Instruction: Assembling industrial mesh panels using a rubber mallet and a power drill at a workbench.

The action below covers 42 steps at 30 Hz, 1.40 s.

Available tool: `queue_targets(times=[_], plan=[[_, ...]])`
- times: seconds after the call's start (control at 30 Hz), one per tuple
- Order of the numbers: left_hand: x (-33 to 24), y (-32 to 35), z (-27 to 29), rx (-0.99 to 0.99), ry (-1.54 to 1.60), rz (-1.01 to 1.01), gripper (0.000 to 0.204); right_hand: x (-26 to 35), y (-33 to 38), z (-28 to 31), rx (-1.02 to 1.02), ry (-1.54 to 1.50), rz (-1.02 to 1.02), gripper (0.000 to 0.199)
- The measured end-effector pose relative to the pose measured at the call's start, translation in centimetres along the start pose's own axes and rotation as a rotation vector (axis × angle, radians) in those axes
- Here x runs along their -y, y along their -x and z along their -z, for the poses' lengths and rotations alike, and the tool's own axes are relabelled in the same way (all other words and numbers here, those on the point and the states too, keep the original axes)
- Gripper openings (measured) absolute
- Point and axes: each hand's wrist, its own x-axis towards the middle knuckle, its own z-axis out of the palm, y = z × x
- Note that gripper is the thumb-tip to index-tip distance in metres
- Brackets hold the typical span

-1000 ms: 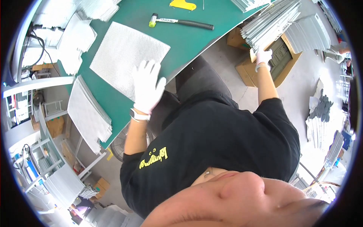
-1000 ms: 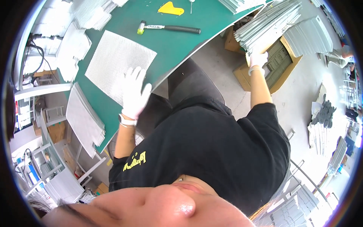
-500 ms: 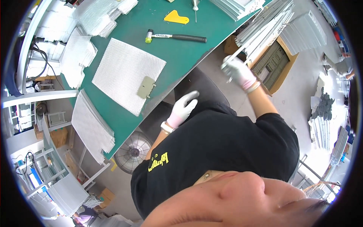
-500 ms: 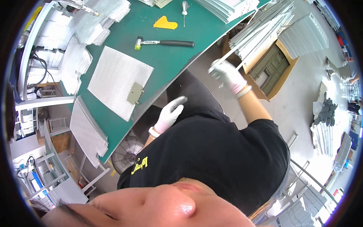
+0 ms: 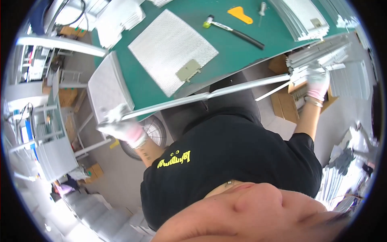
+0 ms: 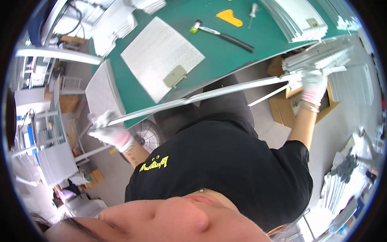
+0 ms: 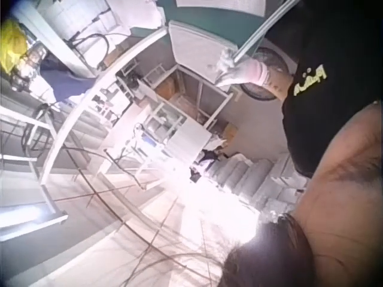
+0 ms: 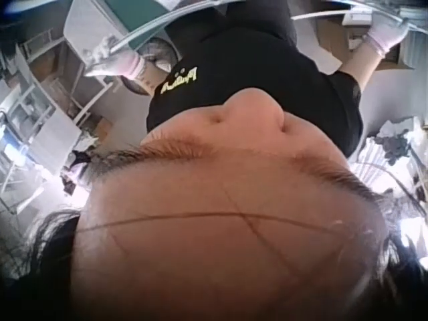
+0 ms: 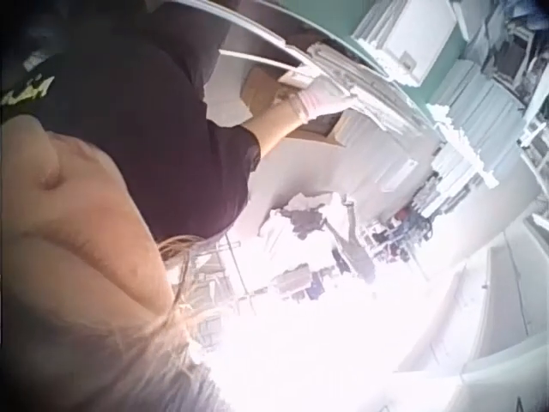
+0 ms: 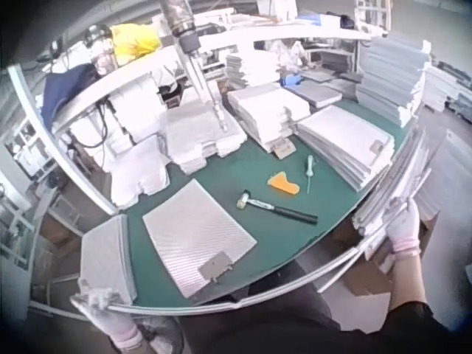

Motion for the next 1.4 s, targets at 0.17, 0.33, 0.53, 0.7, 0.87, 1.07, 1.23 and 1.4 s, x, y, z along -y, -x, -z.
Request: queue_targets(times=[0.17, 0.33, 0.53, 0.7, 0.87, 1.07, 1.23, 1.4], plan=[[-4.4, -5.5, 6.8, 0.394, 0.479, 0.282, 0.061, 7.2, -7.0, 1.5, -0.141, -1.410, -0.218, 0.020], [-0.8, -0.1, -0.3, 0.731, 0.210, 0.550, 0.083, 15.1, -3.3, -15.2, 0.345, -0.973, -0.059, 0.037], [2.2, 5.1, -5.5, 0.581, -0.095, 0.777, 0.076, 11.3, 6.2, -32.3, 0.918, -1.044, -0.506, 0.028], [4.2, 6.5, -3.7, 0.491, -0.234, 0.575, 0.062, 9.1, 7.3, -34.2, 0.822, -1.000, -0.428, 0.027], [4.7, 13.2, -3.7, 0.592, -0.444, -0.096, 0.058, 7.5, 8.3, -31.5, 0.964, -0.684, -0.416, 0.028], [8.6, 22.8, -5.6, 0.332, 0.427, 1.473, 0.054, 10.5, 14.3, -24.2, 1.212, -0.502, -0.496, 0.035], [11.7, 21.5, -7.8, 0.439, 0.640, 1.215, 0.053, 11.0, 18.8, -20.0, 0.971, -0.115, -0.079, 0.063], [15.0, 16.5, -13.9, 0.380, 0.743, 1.119, 0.023, 8.8, 20.0, -21.1, 1.004, -0.498, -0.287, 0.063]])
